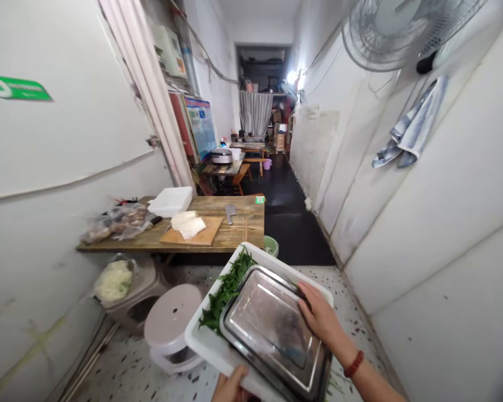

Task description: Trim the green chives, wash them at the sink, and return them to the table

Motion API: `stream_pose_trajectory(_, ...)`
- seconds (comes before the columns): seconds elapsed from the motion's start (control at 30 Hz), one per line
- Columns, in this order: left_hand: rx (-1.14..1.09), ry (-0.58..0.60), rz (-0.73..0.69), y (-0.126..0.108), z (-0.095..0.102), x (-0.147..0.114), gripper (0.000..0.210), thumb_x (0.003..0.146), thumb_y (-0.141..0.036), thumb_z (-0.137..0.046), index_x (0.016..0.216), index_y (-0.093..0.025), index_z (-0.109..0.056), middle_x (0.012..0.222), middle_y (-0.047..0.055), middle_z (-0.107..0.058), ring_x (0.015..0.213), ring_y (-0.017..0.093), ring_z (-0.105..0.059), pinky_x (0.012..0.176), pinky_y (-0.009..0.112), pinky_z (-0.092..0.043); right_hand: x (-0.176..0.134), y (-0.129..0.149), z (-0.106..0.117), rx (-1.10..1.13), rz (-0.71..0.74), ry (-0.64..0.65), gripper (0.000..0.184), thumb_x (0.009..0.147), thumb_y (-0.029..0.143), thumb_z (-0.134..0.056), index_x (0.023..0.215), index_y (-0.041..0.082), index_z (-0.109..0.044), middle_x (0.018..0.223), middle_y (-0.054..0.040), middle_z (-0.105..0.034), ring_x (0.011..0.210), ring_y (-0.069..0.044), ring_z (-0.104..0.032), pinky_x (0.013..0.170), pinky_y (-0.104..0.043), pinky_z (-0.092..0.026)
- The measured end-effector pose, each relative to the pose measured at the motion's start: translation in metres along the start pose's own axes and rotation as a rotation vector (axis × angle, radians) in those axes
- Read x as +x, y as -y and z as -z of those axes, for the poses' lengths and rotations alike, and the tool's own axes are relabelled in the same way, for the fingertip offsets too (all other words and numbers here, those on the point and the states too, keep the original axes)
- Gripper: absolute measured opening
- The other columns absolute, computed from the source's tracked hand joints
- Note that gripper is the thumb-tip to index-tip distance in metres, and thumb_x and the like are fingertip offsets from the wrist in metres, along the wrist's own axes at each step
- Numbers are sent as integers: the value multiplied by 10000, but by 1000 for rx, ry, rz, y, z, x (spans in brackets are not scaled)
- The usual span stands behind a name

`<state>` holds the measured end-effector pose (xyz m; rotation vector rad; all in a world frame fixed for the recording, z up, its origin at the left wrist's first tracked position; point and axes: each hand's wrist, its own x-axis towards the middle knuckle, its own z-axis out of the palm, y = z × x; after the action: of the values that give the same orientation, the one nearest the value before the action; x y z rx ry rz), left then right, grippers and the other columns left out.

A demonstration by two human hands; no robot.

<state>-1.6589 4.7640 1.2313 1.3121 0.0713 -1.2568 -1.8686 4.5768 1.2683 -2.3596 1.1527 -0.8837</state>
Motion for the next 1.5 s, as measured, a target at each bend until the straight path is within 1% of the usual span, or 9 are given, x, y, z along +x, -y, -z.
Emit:
stream_pose_trajectory(0.13, 79, 151, -24, -9, -29, 23, 353, 601, -184, -776, 913, -173, -613, 811, 42, -713, 760, 242, -697, 693, 348, -564, -3, -16, 18, -79, -119, 102, 497, 956, 417, -467, 1381, 176, -555, 1418, -140, -578, 1309, -289, -539, 1144, -467, -390)
stream_pose_trajectory(0.3, 265, 320, 42, -10, -88, 44, 406, 604, -221, -727, 991, -155, -623, 873, 67, -717, 805, 253, -683, 665, 342, -556, -6, -76, 59, -163, -410, 91, 577, 957, 493, -360, 1345, 127, -581, 1356, -173, -624, 1267, -304, -583, 1123, -467, -406)
stream_pose_trajectory(0.47, 445, 507, 58, 2, -180, 59, 424, 644, -215, -661, 1058, -126, -631, 899, 90, -715, 789, 240, -662, 579, 280, -520, -23, -149, 113, -161, -595, 112, 639, 960, 584, -301, 1306, 152, -620, 1352, -144, -634, 1284, -287, -575, 1127, -443, -407)
stream_pose_trajectory(0.63, 475, 638, 116, 42, -289, 80, 465, 629, -218, -666, 1082, -117, -631, 909, 101, -713, 706, 209, -635, 506, 244, -470, -51, -238, 173, -234, -715, 9, 674, 938, 617, -325, 1384, 162, -547, 1399, -134, -599, 1306, -284, -559, 1137, -459, -406)
stream_pose_trajectory(0.87, 414, 686, 179, 77, -406, 106, 564, 631, -279, -694, 1169, -131, -610, 1006, 130, -715, 780, 265, -675, 566, 325, -540, -23, -305, 257, -346, -530, -210, 610, 945, 571, -375, 1373, 164, -528, 1403, -156, -578, 1306, -297, -542, 1136, -499, -401)
stream_pose_trajectory(0.97, 439, 642, 199, 71, -432, 119, 573, 623, -284, -714, 1169, -144, -612, 977, 117, -722, 761, 252, -679, 536, 292, -528, 1, -328, 260, -306, -559, -216, 582, 951, 558, -366, 1355, 175, -540, 1391, -148, -591, 1284, -286, -561, 1129, -484, -412)
stream_pose_trajectory(1.2, 388, 531, 181, 57, -474, 171, 558, 595, -226, -698, 1138, -147, -598, 953, 115, -719, 694, 216, -664, 505, 269, -509, 63, -426, 228, -155, -653, 94, 657, 890, 630, -369, 1306, 169, -583, 1342, -148, -638, 1272, -315, -582, 1142, -485, -405)
stream_pose_trajectory(1.33, 345, 441, 185, 38, -511, 233, 549, 573, -188, -666, 1116, -151, -591, 912, 99, -723, 618, 189, -641, 485, 265, -492, 147, -477, 222, -171, -519, 28, 674, 895, 628, -386, 1372, 173, -521, 1408, -164, -581, 1294, -342, -558, 1134, -524, -409)
stream_pose_trajectory(1.5, 236, 368, 139, -27, -565, 322, 457, 611, -257, -689, 1041, -142, -587, 862, 89, -711, 670, 224, -668, 530, 308, -529, 288, -478, 207, -190, -350, -53, 583, 929, 588, -393, 1317, 191, -570, 1326, -139, -649, 1231, -301, -616, 1048, -455, -516)
